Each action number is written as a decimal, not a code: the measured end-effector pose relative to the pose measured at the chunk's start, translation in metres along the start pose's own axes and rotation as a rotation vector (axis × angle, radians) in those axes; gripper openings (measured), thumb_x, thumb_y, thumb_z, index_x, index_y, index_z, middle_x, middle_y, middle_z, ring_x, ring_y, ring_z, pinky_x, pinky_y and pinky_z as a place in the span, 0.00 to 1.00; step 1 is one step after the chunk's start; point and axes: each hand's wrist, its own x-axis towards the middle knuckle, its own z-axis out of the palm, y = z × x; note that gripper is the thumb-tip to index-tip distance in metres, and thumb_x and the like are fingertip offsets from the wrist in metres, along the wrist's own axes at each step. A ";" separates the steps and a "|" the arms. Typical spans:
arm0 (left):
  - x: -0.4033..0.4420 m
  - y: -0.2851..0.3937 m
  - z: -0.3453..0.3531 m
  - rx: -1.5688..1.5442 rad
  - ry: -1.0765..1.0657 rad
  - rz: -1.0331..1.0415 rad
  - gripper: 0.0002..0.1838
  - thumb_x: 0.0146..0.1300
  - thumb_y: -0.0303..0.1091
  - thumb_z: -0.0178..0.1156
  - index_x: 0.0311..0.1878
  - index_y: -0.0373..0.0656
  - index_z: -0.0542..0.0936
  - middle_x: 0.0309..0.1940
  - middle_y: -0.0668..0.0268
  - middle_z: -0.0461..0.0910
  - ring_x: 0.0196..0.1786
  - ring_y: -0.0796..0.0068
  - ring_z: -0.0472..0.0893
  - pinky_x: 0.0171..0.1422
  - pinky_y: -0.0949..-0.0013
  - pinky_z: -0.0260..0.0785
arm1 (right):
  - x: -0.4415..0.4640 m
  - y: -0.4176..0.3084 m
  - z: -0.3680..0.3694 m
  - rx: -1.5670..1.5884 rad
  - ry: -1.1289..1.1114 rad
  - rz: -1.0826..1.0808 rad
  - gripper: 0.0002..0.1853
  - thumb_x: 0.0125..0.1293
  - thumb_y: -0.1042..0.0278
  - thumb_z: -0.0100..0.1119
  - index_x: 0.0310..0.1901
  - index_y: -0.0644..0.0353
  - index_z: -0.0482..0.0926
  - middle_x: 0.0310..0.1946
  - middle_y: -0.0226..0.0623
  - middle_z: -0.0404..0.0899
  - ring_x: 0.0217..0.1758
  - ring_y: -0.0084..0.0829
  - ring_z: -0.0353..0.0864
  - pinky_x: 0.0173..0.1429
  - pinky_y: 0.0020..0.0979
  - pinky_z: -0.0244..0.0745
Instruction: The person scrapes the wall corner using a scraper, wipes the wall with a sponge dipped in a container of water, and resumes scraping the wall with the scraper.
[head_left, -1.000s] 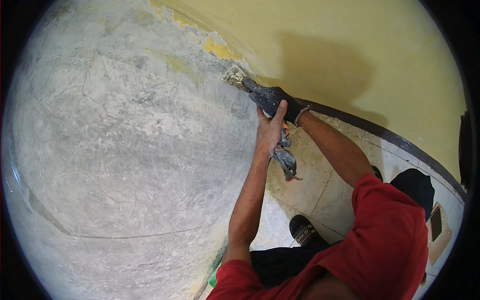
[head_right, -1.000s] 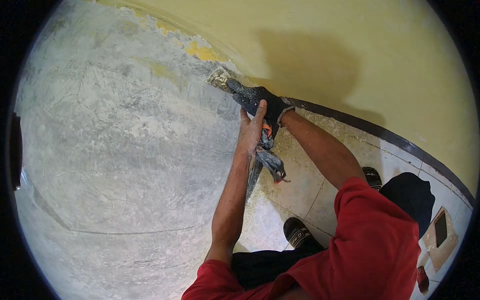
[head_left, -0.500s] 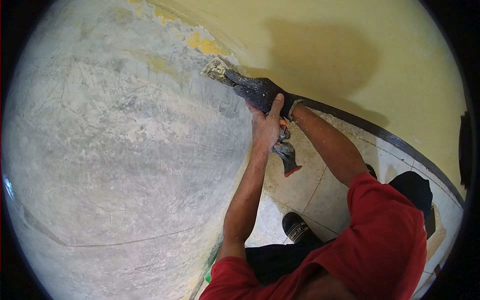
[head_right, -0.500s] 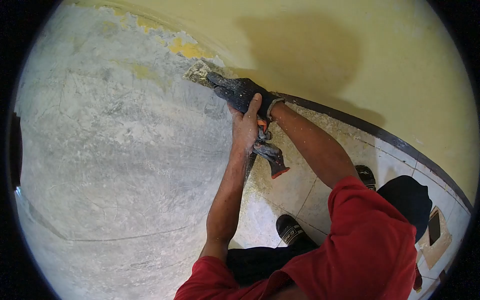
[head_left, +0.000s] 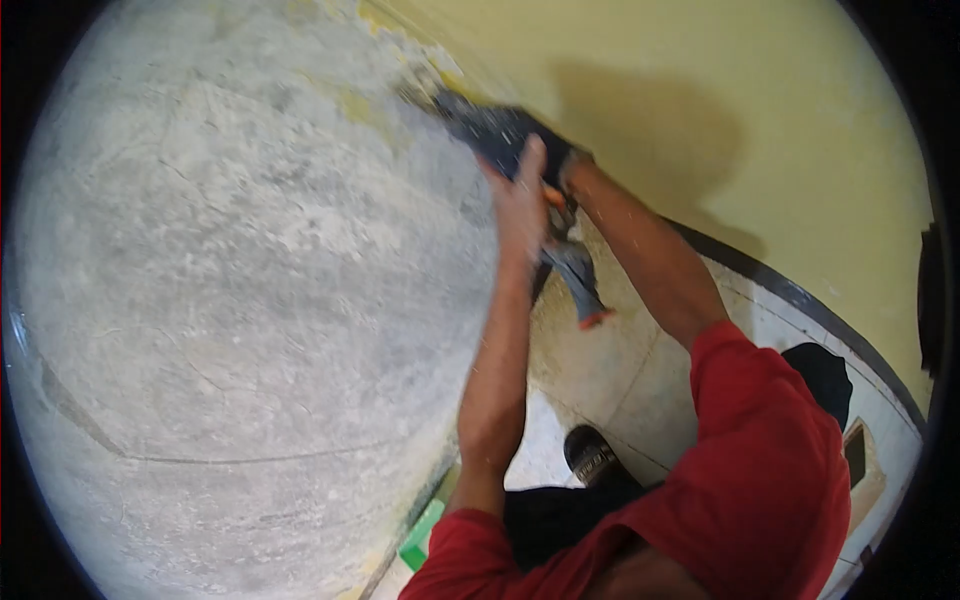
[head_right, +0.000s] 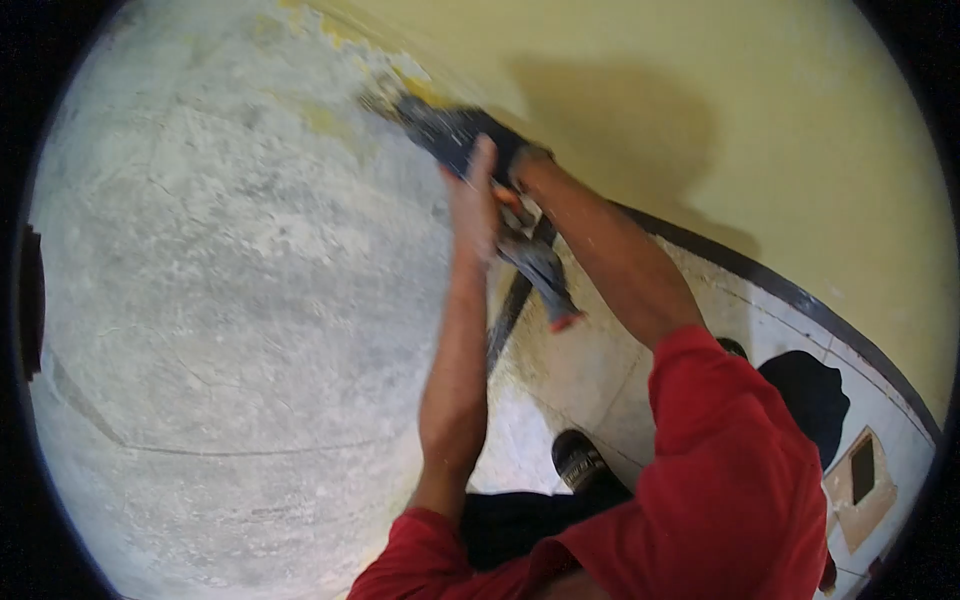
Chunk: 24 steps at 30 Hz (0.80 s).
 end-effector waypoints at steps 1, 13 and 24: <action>0.010 -0.005 0.002 -0.009 0.009 -0.016 0.48 0.57 0.48 0.62 0.67 0.33 0.44 0.56 0.50 0.67 0.58 0.62 0.67 0.66 0.66 0.54 | 0.029 0.001 -0.021 -0.461 -0.272 -0.385 0.22 0.69 0.54 0.40 0.57 0.58 0.72 0.47 0.32 0.77 0.46 0.29 0.72 0.54 0.30 0.69; 0.015 -0.103 0.004 0.235 0.043 0.099 0.44 0.60 0.54 0.55 0.67 0.34 0.49 0.57 0.49 0.68 0.58 0.58 0.68 0.65 0.67 0.55 | -0.018 0.042 -0.076 0.033 -0.605 -0.116 0.32 0.69 0.46 0.32 0.69 0.55 0.52 0.70 0.34 0.51 0.71 0.30 0.49 0.73 0.32 0.43; 0.013 -0.120 0.010 0.350 0.246 0.306 0.35 0.64 0.48 0.53 0.65 0.35 0.55 0.56 0.55 0.68 0.56 0.64 0.68 0.65 0.65 0.54 | -0.005 0.048 -0.075 0.744 -0.617 0.015 0.31 0.68 0.47 0.33 0.69 0.55 0.53 0.70 0.35 0.51 0.72 0.31 0.50 0.73 0.28 0.42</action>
